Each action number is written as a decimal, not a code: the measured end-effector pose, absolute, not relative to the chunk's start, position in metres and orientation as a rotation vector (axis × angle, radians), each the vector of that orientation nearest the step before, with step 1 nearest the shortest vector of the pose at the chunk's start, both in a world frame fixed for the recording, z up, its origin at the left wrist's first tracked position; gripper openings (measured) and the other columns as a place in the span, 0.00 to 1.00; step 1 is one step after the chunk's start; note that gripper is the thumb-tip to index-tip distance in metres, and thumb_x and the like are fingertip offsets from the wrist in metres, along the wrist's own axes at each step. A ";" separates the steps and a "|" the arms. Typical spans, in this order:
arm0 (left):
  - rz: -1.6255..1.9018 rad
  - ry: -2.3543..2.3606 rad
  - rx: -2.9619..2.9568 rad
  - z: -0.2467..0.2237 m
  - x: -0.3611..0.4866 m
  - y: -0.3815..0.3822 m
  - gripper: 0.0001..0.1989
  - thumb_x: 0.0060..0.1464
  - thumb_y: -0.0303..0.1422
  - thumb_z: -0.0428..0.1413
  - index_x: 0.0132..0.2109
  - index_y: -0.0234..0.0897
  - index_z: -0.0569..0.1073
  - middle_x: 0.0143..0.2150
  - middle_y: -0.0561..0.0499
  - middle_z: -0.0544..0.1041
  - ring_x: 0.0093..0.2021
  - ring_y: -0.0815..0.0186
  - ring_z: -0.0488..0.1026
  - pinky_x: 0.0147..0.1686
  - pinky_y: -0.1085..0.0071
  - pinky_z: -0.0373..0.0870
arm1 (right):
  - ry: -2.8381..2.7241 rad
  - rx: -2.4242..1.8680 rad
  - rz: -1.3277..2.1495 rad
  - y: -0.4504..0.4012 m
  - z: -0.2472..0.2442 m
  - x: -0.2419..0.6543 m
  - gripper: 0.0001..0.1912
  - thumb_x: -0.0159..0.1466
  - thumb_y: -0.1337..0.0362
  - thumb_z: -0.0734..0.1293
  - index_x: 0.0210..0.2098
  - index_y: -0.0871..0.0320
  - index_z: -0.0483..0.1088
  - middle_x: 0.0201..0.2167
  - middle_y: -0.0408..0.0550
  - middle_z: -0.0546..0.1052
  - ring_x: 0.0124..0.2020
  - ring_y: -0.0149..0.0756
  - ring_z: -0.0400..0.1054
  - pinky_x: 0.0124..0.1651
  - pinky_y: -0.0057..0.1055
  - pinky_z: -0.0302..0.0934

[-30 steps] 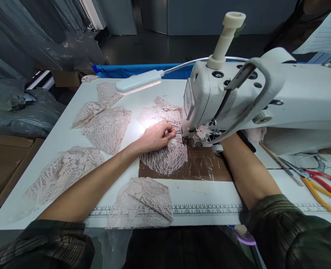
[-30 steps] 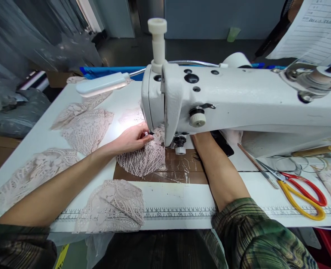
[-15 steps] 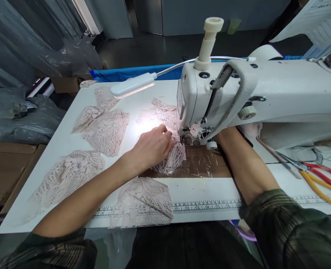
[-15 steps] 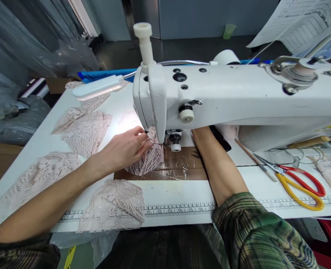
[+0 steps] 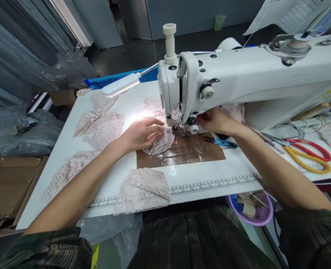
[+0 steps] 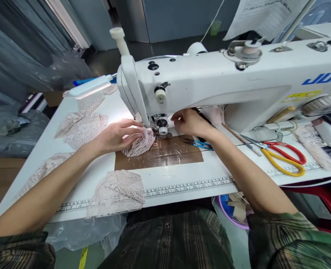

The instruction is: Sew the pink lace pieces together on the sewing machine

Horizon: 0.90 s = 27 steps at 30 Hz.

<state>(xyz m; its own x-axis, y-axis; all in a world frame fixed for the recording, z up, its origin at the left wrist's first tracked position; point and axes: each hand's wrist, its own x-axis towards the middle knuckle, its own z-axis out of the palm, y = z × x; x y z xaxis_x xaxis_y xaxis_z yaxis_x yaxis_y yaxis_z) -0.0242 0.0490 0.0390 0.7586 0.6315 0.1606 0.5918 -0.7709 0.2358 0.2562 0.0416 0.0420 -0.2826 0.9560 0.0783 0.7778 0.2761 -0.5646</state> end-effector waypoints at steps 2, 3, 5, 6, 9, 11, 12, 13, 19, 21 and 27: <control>0.234 0.893 2.872 0.036 -0.017 0.050 0.15 0.64 0.38 0.48 0.49 0.40 0.77 0.49 0.46 0.77 0.47 0.62 0.73 0.48 0.63 0.69 | -2.237 -1.525 0.643 0.025 0.034 0.248 0.06 0.61 0.72 0.64 0.34 0.61 0.74 0.29 0.48 0.76 0.31 0.36 0.70 0.35 0.30 0.64; 0.159 0.861 2.923 0.035 -0.013 0.050 0.16 0.64 0.39 0.48 0.49 0.39 0.76 0.49 0.46 0.77 0.48 0.61 0.72 0.50 0.62 0.68 | -2.307 -1.449 0.618 0.016 0.029 0.243 0.08 0.62 0.71 0.63 0.36 0.61 0.74 0.32 0.50 0.76 0.33 0.38 0.70 0.37 0.31 0.64; 0.019 0.867 3.016 0.034 -0.003 0.048 0.20 0.63 0.43 0.48 0.51 0.35 0.75 0.49 0.43 0.76 0.47 0.58 0.71 0.50 0.61 0.65 | -2.414 -1.273 0.516 0.002 0.017 0.233 0.12 0.64 0.70 0.60 0.42 0.61 0.74 0.38 0.53 0.76 0.38 0.41 0.70 0.42 0.36 0.65; -0.036 0.910 3.055 0.033 0.002 0.045 0.23 0.63 0.46 0.48 0.51 0.33 0.74 0.48 0.41 0.76 0.47 0.57 0.70 0.49 0.60 0.65 | -2.449 -1.178 0.462 -0.004 0.011 0.229 0.15 0.63 0.70 0.59 0.46 0.61 0.73 0.42 0.55 0.76 0.41 0.43 0.69 0.45 0.38 0.66; -0.141 1.092 3.119 0.033 0.011 0.032 0.35 0.59 0.57 0.46 0.53 0.26 0.72 0.46 0.36 0.74 0.44 0.53 0.69 0.45 0.59 0.62 | -2.546 -0.912 0.344 -0.012 -0.001 0.224 0.20 0.62 0.72 0.59 0.53 0.60 0.71 0.53 0.58 0.71 0.49 0.47 0.65 0.54 0.46 0.63; -0.146 1.155 3.124 0.034 0.009 0.026 0.42 0.56 0.61 0.45 0.56 0.25 0.70 0.47 0.34 0.73 0.45 0.51 0.68 0.46 0.58 0.61 | -2.577 -0.828 0.334 -0.012 -0.006 0.225 0.19 0.62 0.71 0.60 0.50 0.60 0.73 0.53 0.56 0.72 0.49 0.47 0.63 0.55 0.49 0.62; -0.124 1.154 3.114 0.034 0.006 0.025 0.43 0.56 0.63 0.45 0.58 0.25 0.68 0.48 0.34 0.73 0.46 0.50 0.68 0.48 0.57 0.60 | -2.566 -0.820 0.354 -0.012 -0.008 0.227 0.18 0.62 0.71 0.60 0.49 0.60 0.74 0.52 0.55 0.73 0.49 0.47 0.63 0.55 0.49 0.62; -0.086 1.138 3.098 0.035 0.002 0.024 0.43 0.55 0.63 0.46 0.60 0.27 0.66 0.50 0.35 0.72 0.48 0.50 0.68 0.49 0.57 0.60 | -2.538 -0.820 0.385 -0.012 -0.010 0.229 0.17 0.63 0.71 0.60 0.49 0.60 0.74 0.51 0.54 0.73 0.49 0.46 0.63 0.55 0.48 0.62; 0.402 0.853 3.017 0.029 -0.025 0.033 0.16 0.62 0.43 0.52 0.51 0.38 0.73 0.50 0.44 0.76 0.48 0.59 0.72 0.50 0.58 0.65 | -2.412 -0.834 0.470 -0.013 -0.020 0.233 0.16 0.63 0.71 0.61 0.49 0.61 0.74 0.52 0.54 0.74 0.53 0.47 0.62 0.57 0.50 0.61; 0.511 0.595 2.987 0.021 -0.023 0.032 0.11 0.60 0.38 0.54 0.46 0.39 0.75 0.45 0.48 0.79 0.43 0.62 0.74 0.47 0.61 0.68 | -2.397 -0.835 0.470 -0.013 -0.021 0.232 0.16 0.63 0.71 0.61 0.48 0.61 0.74 0.51 0.54 0.75 0.53 0.47 0.63 0.57 0.51 0.62; 0.709 0.438 2.938 0.002 -0.008 0.025 0.04 0.59 0.27 0.55 0.39 0.35 0.76 0.39 0.48 0.81 0.37 0.65 0.77 0.37 0.68 0.73 | -2.221 -0.899 0.586 -0.007 -0.019 0.235 0.15 0.62 0.74 0.60 0.44 0.60 0.74 0.47 0.54 0.76 0.48 0.40 0.70 0.52 0.40 0.66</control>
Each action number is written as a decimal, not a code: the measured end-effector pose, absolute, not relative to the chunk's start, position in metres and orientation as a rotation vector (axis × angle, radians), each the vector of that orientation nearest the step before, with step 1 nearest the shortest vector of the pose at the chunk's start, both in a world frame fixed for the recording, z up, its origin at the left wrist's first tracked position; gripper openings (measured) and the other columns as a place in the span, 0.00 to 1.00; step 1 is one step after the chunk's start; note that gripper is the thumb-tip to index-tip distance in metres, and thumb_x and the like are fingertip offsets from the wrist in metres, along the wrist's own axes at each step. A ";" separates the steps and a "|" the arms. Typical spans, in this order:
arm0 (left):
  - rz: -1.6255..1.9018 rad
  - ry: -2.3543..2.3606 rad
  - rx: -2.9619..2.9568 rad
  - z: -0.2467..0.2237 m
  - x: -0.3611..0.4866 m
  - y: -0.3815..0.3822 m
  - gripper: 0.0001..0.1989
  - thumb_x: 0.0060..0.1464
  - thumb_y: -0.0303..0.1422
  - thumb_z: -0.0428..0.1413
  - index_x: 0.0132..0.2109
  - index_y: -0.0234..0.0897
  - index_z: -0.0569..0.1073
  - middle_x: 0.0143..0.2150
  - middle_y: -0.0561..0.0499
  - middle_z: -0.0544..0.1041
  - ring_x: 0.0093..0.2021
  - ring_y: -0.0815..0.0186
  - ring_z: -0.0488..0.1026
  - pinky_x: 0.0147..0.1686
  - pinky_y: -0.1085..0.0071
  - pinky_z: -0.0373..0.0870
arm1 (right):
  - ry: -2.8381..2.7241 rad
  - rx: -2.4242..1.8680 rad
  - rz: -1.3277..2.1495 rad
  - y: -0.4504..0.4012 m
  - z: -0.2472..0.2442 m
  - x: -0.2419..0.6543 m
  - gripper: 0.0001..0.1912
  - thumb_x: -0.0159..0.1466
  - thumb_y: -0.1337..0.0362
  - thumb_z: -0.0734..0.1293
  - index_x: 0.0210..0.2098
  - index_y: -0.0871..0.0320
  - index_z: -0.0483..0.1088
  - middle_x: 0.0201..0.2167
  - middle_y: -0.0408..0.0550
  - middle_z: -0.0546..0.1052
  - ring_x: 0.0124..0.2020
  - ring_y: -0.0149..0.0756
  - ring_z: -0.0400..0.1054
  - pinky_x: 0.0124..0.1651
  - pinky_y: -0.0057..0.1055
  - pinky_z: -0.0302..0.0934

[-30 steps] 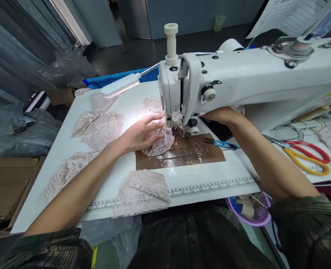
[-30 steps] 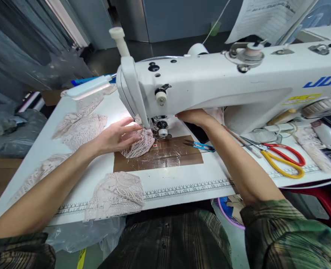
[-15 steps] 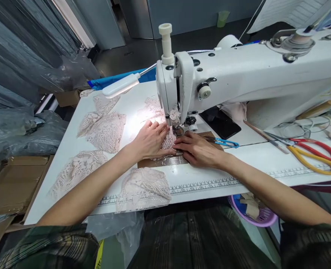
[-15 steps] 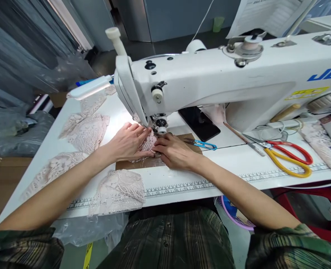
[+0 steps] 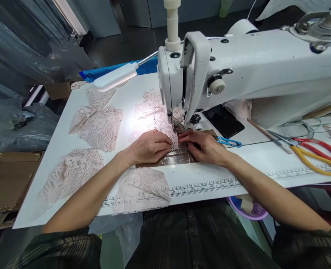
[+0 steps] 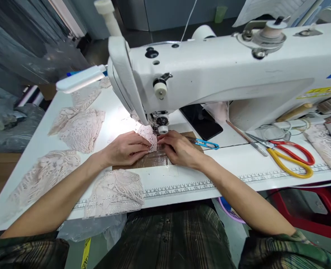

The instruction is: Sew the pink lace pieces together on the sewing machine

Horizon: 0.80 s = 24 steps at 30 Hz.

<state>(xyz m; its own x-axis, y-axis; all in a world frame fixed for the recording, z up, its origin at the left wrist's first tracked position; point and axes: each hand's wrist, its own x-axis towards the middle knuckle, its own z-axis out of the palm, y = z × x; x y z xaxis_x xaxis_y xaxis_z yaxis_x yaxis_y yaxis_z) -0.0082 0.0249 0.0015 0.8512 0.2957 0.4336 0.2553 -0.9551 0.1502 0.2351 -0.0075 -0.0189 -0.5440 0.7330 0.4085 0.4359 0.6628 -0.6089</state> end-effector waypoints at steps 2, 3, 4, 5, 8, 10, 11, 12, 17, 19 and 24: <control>0.729 0.495 2.936 -0.001 -0.006 0.022 0.04 0.60 0.26 0.55 0.38 0.34 0.75 0.37 0.49 0.81 0.35 0.66 0.77 0.35 0.68 0.73 | -2.146 -0.978 0.589 -0.005 -0.019 0.237 0.14 0.61 0.75 0.59 0.40 0.61 0.73 0.42 0.52 0.77 0.42 0.37 0.72 0.47 0.35 0.67; 0.742 0.528 2.929 -0.001 -0.005 0.021 0.04 0.60 0.26 0.55 0.38 0.34 0.74 0.37 0.49 0.80 0.35 0.66 0.77 0.35 0.68 0.73 | -2.121 -1.010 0.583 -0.005 -0.019 0.237 0.13 0.61 0.76 0.59 0.39 0.61 0.73 0.40 0.52 0.77 0.40 0.36 0.72 0.44 0.34 0.67; 0.766 0.563 2.920 -0.002 -0.004 0.019 0.04 0.59 0.26 0.54 0.37 0.34 0.74 0.36 0.49 0.80 0.35 0.67 0.77 0.34 0.68 0.74 | -2.108 -1.032 0.575 -0.005 -0.018 0.237 0.12 0.61 0.76 0.59 0.39 0.61 0.72 0.38 0.51 0.77 0.38 0.36 0.72 0.43 0.32 0.66; 0.800 0.598 2.908 -0.002 -0.004 0.018 0.04 0.59 0.26 0.54 0.36 0.34 0.73 0.35 0.49 0.80 0.34 0.67 0.77 0.34 0.69 0.74 | -2.104 -1.046 0.564 -0.006 -0.018 0.237 0.11 0.61 0.75 0.59 0.39 0.61 0.71 0.36 0.50 0.76 0.37 0.35 0.72 0.42 0.32 0.66; 0.887 0.686 2.857 -0.004 -0.003 0.015 0.04 0.59 0.26 0.54 0.35 0.33 0.71 0.33 0.49 0.79 0.33 0.68 0.76 0.33 0.70 0.74 | -2.177 -1.057 0.514 -0.010 -0.015 0.233 0.09 0.64 0.70 0.62 0.43 0.62 0.70 0.35 0.51 0.74 0.35 0.36 0.70 0.41 0.33 0.65; 0.923 0.711 2.816 -0.004 -0.004 0.014 0.03 0.58 0.25 0.54 0.35 0.33 0.71 0.33 0.48 0.79 0.33 0.68 0.76 0.32 0.71 0.74 | -2.265 -1.070 0.468 -0.012 -0.014 0.229 0.15 0.65 0.64 0.64 0.49 0.63 0.67 0.39 0.54 0.73 0.36 0.39 0.69 0.41 0.36 0.66; 0.937 0.717 2.801 -0.004 -0.004 0.014 0.02 0.58 0.25 0.54 0.35 0.33 0.70 0.33 0.48 0.79 0.33 0.68 0.76 0.32 0.71 0.73 | -2.301 -1.084 0.449 -0.013 -0.013 0.227 0.18 0.65 0.62 0.65 0.52 0.63 0.66 0.41 0.55 0.72 0.37 0.40 0.68 0.41 0.38 0.66; 0.949 0.720 2.793 -0.004 -0.004 0.014 0.02 0.58 0.25 0.54 0.36 0.33 0.70 0.34 0.48 0.79 0.33 0.68 0.76 0.32 0.71 0.73 | -2.325 -1.100 0.437 -0.013 -0.013 0.224 0.19 0.66 0.61 0.65 0.54 0.62 0.65 0.42 0.56 0.72 0.38 0.41 0.68 0.41 0.39 0.66; 0.992 0.769 2.907 -0.003 0.003 0.014 0.07 0.56 0.33 0.58 0.39 0.33 0.71 0.37 0.46 0.80 0.37 0.62 0.77 0.35 0.65 0.74 | -2.267 -1.110 0.498 -0.013 -0.016 0.216 0.11 0.70 0.62 0.60 0.45 0.59 0.71 0.41 0.54 0.71 0.39 0.38 0.68 0.43 0.37 0.65; 1.018 0.816 2.994 -0.004 0.007 0.014 0.09 0.56 0.34 0.59 0.40 0.33 0.71 0.38 0.45 0.80 0.39 0.60 0.77 0.35 0.63 0.73 | -2.197 -1.106 0.548 -0.014 -0.018 0.215 0.10 0.69 0.63 0.61 0.45 0.59 0.71 0.39 0.52 0.71 0.39 0.37 0.68 0.44 0.37 0.65; 0.887 0.671 3.104 -0.009 0.007 0.019 0.03 0.61 0.24 0.53 0.39 0.34 0.70 0.38 0.49 0.80 0.38 0.66 0.77 0.46 0.62 0.74 | -2.171 -1.054 0.553 -0.017 -0.020 0.216 0.08 0.68 0.65 0.63 0.42 0.58 0.73 0.40 0.52 0.71 0.40 0.38 0.68 0.45 0.37 0.67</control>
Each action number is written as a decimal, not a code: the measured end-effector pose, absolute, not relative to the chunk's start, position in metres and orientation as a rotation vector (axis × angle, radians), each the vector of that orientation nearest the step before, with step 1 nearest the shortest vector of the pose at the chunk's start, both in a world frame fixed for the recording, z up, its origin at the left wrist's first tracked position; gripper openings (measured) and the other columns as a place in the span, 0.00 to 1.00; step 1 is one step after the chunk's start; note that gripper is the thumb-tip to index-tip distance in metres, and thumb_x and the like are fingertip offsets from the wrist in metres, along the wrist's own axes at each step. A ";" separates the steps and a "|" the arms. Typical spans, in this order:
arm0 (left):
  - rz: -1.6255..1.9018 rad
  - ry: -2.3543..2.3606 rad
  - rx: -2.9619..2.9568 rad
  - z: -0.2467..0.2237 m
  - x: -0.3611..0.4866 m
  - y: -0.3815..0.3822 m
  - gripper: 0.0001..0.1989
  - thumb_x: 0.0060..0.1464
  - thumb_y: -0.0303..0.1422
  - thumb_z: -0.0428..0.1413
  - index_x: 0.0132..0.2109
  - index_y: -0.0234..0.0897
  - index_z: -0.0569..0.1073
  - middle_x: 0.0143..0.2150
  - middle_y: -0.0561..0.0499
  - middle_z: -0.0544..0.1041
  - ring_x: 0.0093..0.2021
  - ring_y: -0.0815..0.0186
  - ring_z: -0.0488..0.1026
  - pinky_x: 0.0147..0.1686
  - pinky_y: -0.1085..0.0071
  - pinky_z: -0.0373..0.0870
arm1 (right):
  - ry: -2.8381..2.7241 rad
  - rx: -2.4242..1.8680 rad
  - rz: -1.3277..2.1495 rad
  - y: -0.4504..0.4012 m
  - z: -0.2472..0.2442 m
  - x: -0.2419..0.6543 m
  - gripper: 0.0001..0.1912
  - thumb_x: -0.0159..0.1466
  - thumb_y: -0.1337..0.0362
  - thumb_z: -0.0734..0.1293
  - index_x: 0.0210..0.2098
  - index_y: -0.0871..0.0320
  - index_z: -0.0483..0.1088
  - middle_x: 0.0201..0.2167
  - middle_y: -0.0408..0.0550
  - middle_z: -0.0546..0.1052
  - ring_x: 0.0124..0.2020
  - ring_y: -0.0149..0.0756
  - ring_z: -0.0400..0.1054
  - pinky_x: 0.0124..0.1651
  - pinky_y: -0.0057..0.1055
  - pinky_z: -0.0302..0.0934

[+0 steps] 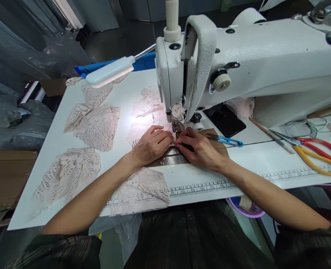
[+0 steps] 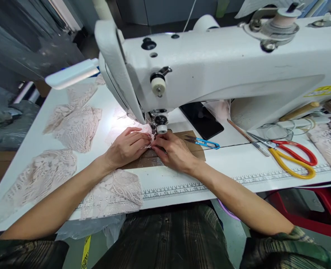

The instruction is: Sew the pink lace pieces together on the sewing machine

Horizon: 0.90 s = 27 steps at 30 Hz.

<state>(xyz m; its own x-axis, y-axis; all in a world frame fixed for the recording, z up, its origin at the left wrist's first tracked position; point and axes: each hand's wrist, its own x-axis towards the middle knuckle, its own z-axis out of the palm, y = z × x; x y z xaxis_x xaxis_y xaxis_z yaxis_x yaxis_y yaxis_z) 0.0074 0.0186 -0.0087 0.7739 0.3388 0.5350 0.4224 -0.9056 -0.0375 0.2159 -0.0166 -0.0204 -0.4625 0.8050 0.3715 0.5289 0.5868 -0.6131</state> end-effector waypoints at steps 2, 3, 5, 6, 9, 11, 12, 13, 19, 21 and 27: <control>-0.732 -0.590 -2.874 -0.008 0.004 0.020 0.05 0.62 0.24 0.51 0.39 0.34 0.71 0.39 0.47 0.80 0.39 0.66 0.77 0.47 0.62 0.75 | -2.227 -1.030 0.473 -0.017 -0.020 0.216 0.08 0.68 0.67 0.62 0.40 0.59 0.74 0.41 0.54 0.71 0.41 0.39 0.68 0.45 0.38 0.67; -0.699 -0.597 -2.903 -0.007 0.002 0.020 0.05 0.63 0.25 0.50 0.40 0.33 0.71 0.40 0.46 0.79 0.40 0.65 0.77 0.47 0.63 0.75 | -2.256 -1.024 0.434 -0.017 -0.019 0.216 0.09 0.68 0.67 0.62 0.40 0.60 0.74 0.41 0.55 0.71 0.41 0.39 0.68 0.44 0.38 0.67; -0.667 -0.609 -2.953 -0.005 -0.001 0.020 0.05 0.62 0.26 0.51 0.42 0.33 0.72 0.42 0.45 0.79 0.43 0.64 0.77 0.46 0.64 0.76 | -2.302 -1.014 0.380 -0.018 -0.018 0.216 0.09 0.68 0.67 0.61 0.40 0.61 0.74 0.41 0.56 0.71 0.42 0.41 0.68 0.44 0.39 0.68; -0.670 -0.598 -2.978 -0.003 -0.002 0.020 0.05 0.62 0.28 0.52 0.43 0.32 0.72 0.43 0.44 0.79 0.44 0.63 0.77 0.46 0.63 0.76 | -2.321 -1.008 0.372 -0.018 -0.017 0.217 0.09 0.68 0.67 0.61 0.40 0.62 0.73 0.41 0.56 0.71 0.43 0.41 0.67 0.45 0.39 0.68; -0.696 -0.514 -3.032 0.001 -0.005 0.020 0.12 0.60 0.36 0.56 0.45 0.32 0.73 0.45 0.42 0.79 0.44 0.59 0.77 0.47 0.60 0.76 | -2.350 -1.014 0.408 -0.018 -0.015 0.220 0.10 0.68 0.66 0.60 0.42 0.62 0.72 0.43 0.57 0.72 0.44 0.42 0.68 0.46 0.38 0.67; -0.694 -0.462 -3.046 0.002 -0.005 0.020 0.16 0.60 0.41 0.55 0.46 0.31 0.74 0.46 0.41 0.79 0.44 0.58 0.77 0.47 0.57 0.76 | -2.350 -1.063 0.453 -0.016 -0.012 0.226 0.10 0.68 0.66 0.60 0.43 0.63 0.71 0.41 0.56 0.73 0.41 0.40 0.68 0.44 0.36 0.66; -0.692 -0.448 -3.044 0.002 -0.006 0.020 0.16 0.61 0.41 0.55 0.46 0.31 0.74 0.46 0.41 0.78 0.44 0.58 0.77 0.47 0.56 0.76 | -2.343 -1.100 0.461 -0.014 -0.010 0.229 0.10 0.68 0.67 0.60 0.42 0.63 0.71 0.40 0.55 0.73 0.39 0.39 0.68 0.43 0.35 0.65; -0.693 -0.441 -3.039 0.001 -0.006 0.020 0.15 0.62 0.39 0.54 0.46 0.31 0.74 0.46 0.40 0.79 0.44 0.58 0.77 0.47 0.56 0.76 | -2.341 -1.140 0.453 -0.011 -0.007 0.232 0.10 0.67 0.68 0.59 0.42 0.64 0.71 0.38 0.54 0.74 0.37 0.38 0.68 0.42 0.34 0.64; -0.788 -0.478 -2.978 -0.005 -0.004 0.017 0.05 0.60 0.28 0.56 0.43 0.32 0.74 0.42 0.43 0.79 0.43 0.63 0.77 0.45 0.65 0.77 | -2.467 -1.289 0.421 0.009 0.006 0.240 0.10 0.64 0.69 0.59 0.38 0.63 0.72 0.35 0.54 0.76 0.33 0.39 0.68 0.34 0.32 0.58; -0.808 -0.514 -2.968 -0.006 -0.003 0.016 0.04 0.60 0.27 0.56 0.42 0.33 0.74 0.41 0.45 0.79 0.42 0.65 0.77 0.46 0.65 0.77 | -2.428 -1.315 0.465 0.011 0.003 0.237 0.11 0.64 0.69 0.59 0.38 0.62 0.73 0.36 0.54 0.76 0.34 0.39 0.69 0.35 0.32 0.58; -0.704 -0.625 -2.997 -0.003 -0.002 0.017 0.03 0.61 0.29 0.55 0.39 0.35 0.73 0.38 0.47 0.80 0.37 0.65 0.76 0.40 0.64 0.75 | -2.294 -1.266 0.422 0.007 -0.015 0.233 0.12 0.65 0.68 0.60 0.42 0.60 0.75 0.41 0.52 0.76 0.36 0.38 0.69 0.37 0.31 0.59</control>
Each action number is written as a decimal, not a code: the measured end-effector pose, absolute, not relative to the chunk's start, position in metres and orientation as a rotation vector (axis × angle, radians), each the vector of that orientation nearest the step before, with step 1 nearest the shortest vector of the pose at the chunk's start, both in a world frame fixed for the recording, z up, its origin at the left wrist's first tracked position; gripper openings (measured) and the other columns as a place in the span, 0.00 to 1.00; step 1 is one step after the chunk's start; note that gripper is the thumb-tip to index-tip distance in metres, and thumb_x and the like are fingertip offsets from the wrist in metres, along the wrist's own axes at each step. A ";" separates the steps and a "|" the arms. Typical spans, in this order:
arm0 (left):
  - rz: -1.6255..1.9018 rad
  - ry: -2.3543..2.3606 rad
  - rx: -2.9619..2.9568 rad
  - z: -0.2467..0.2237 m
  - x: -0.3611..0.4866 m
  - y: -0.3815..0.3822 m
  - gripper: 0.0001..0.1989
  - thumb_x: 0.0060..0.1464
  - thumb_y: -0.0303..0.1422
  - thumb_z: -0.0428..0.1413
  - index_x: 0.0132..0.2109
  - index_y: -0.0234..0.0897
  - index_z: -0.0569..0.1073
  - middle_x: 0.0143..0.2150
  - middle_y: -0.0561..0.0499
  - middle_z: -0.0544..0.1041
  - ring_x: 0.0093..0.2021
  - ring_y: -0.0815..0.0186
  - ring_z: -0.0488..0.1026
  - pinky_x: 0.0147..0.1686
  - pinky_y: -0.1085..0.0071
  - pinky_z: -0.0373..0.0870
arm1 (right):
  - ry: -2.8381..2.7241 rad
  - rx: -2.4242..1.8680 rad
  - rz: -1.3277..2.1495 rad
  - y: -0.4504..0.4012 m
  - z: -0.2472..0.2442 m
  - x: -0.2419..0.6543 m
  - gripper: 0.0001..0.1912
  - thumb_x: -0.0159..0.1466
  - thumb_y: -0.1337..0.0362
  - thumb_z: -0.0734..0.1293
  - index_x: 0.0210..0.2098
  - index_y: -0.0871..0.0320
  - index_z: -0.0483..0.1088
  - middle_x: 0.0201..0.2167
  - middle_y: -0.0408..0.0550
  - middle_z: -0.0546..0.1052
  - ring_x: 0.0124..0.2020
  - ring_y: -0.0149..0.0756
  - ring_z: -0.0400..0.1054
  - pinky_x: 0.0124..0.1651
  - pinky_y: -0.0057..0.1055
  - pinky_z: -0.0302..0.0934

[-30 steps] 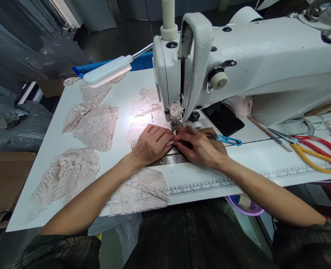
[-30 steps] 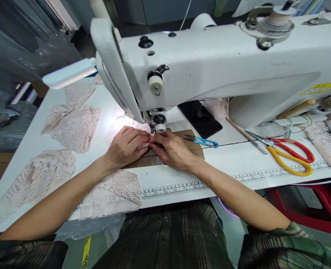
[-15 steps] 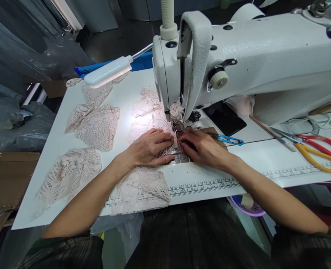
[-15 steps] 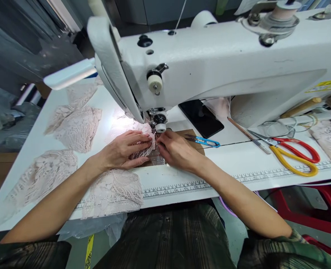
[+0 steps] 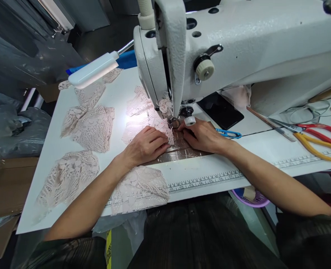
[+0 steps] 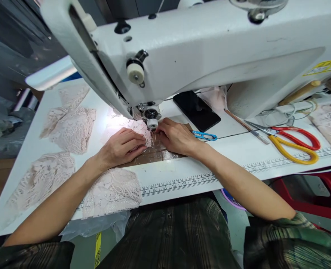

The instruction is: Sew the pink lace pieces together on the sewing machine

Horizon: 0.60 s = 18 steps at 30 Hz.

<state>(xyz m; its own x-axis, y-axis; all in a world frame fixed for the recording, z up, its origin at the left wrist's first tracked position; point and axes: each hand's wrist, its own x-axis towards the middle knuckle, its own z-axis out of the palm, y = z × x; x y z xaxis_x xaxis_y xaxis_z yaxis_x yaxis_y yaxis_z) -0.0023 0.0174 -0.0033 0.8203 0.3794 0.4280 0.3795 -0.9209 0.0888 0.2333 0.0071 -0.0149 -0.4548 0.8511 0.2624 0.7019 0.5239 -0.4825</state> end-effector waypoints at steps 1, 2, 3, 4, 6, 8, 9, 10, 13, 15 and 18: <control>-0.701 -0.626 -3.003 -0.002 -0.003 0.018 0.03 0.61 0.30 0.55 0.39 0.35 0.73 0.37 0.47 0.80 0.37 0.65 0.76 0.39 0.65 0.74 | -2.302 -1.237 0.415 0.006 -0.016 0.234 0.13 0.65 0.68 0.60 0.42 0.60 0.75 0.41 0.52 0.76 0.36 0.38 0.69 0.37 0.31 0.59; -0.702 -0.619 -3.016 -0.002 -0.004 0.018 0.04 0.62 0.30 0.55 0.39 0.35 0.73 0.37 0.46 0.79 0.37 0.65 0.75 0.38 0.66 0.74 | -2.312 -1.211 0.406 0.006 -0.017 0.235 0.13 0.65 0.67 0.59 0.43 0.60 0.75 0.41 0.52 0.76 0.36 0.37 0.69 0.37 0.31 0.59; -0.710 -0.604 -3.037 -0.001 -0.005 0.019 0.04 0.62 0.30 0.55 0.40 0.35 0.73 0.37 0.46 0.79 0.37 0.65 0.75 0.37 0.66 0.75 | -2.324 -1.189 0.393 0.005 -0.017 0.236 0.14 0.66 0.67 0.59 0.43 0.60 0.75 0.41 0.51 0.76 0.36 0.37 0.68 0.36 0.31 0.59; -0.724 -0.590 -3.062 -0.001 -0.006 0.019 0.04 0.62 0.30 0.55 0.40 0.35 0.74 0.38 0.46 0.79 0.38 0.66 0.75 0.37 0.67 0.75 | -2.339 -1.166 0.380 0.005 -0.017 0.237 0.14 0.66 0.67 0.60 0.44 0.59 0.76 0.41 0.51 0.76 0.35 0.37 0.68 0.37 0.31 0.59; -0.760 -0.587 -3.108 -0.001 -0.007 0.020 0.04 0.62 0.30 0.55 0.40 0.35 0.74 0.38 0.46 0.78 0.38 0.66 0.76 0.37 0.68 0.76 | -2.369 -1.124 0.356 0.005 -0.017 0.238 0.14 0.65 0.68 0.60 0.44 0.59 0.76 0.42 0.51 0.75 0.36 0.37 0.68 0.38 0.31 0.60; -0.784 -0.601 -3.117 -0.003 -0.007 0.020 0.04 0.62 0.29 0.55 0.38 0.35 0.74 0.38 0.47 0.78 0.37 0.67 0.76 0.36 0.69 0.76 | -2.396 -1.104 0.332 0.005 -0.018 0.238 0.15 0.64 0.69 0.61 0.45 0.58 0.77 0.45 0.52 0.75 0.39 0.38 0.68 0.40 0.32 0.60; -0.792 -0.605 -3.103 -0.003 -0.007 0.020 0.04 0.61 0.29 0.55 0.37 0.35 0.74 0.37 0.47 0.78 0.37 0.67 0.76 0.36 0.69 0.75 | -2.408 -1.103 0.319 0.005 -0.018 0.238 0.16 0.64 0.69 0.61 0.46 0.57 0.77 0.46 0.52 0.74 0.40 0.38 0.68 0.41 0.32 0.60; -0.796 -0.602 -3.084 -0.004 -0.006 0.020 0.04 0.61 0.28 0.56 0.37 0.34 0.74 0.37 0.47 0.78 0.37 0.67 0.76 0.36 0.69 0.75 | -2.422 -1.105 0.307 0.005 -0.019 0.238 0.17 0.64 0.70 0.61 0.47 0.56 0.77 0.46 0.52 0.74 0.41 0.38 0.68 0.41 0.32 0.61; -0.800 -0.576 -3.020 -0.006 -0.005 0.020 0.03 0.61 0.28 0.56 0.36 0.34 0.73 0.37 0.46 0.78 0.36 0.66 0.75 0.35 0.68 0.74 | -2.461 -1.106 0.279 0.005 -0.020 0.237 0.19 0.64 0.69 0.62 0.51 0.53 0.76 0.45 0.53 0.73 0.39 0.38 0.67 0.40 0.31 0.60; -0.797 -0.563 -2.985 -0.006 -0.005 0.019 0.03 0.60 0.27 0.56 0.37 0.35 0.74 0.39 0.46 0.79 0.36 0.66 0.75 0.35 0.67 0.74 | -2.479 -1.091 0.264 0.004 -0.020 0.237 0.19 0.65 0.69 0.61 0.51 0.51 0.76 0.45 0.53 0.73 0.38 0.38 0.66 0.38 0.31 0.59; -0.750 -0.551 -2.976 -0.005 -0.005 0.019 0.03 0.61 0.28 0.56 0.37 0.36 0.74 0.43 0.46 0.80 0.37 0.66 0.75 0.36 0.66 0.71 | -2.481 -1.058 0.244 0.004 -0.019 0.237 0.18 0.65 0.68 0.62 0.50 0.50 0.77 0.44 0.54 0.73 0.38 0.38 0.67 0.37 0.30 0.59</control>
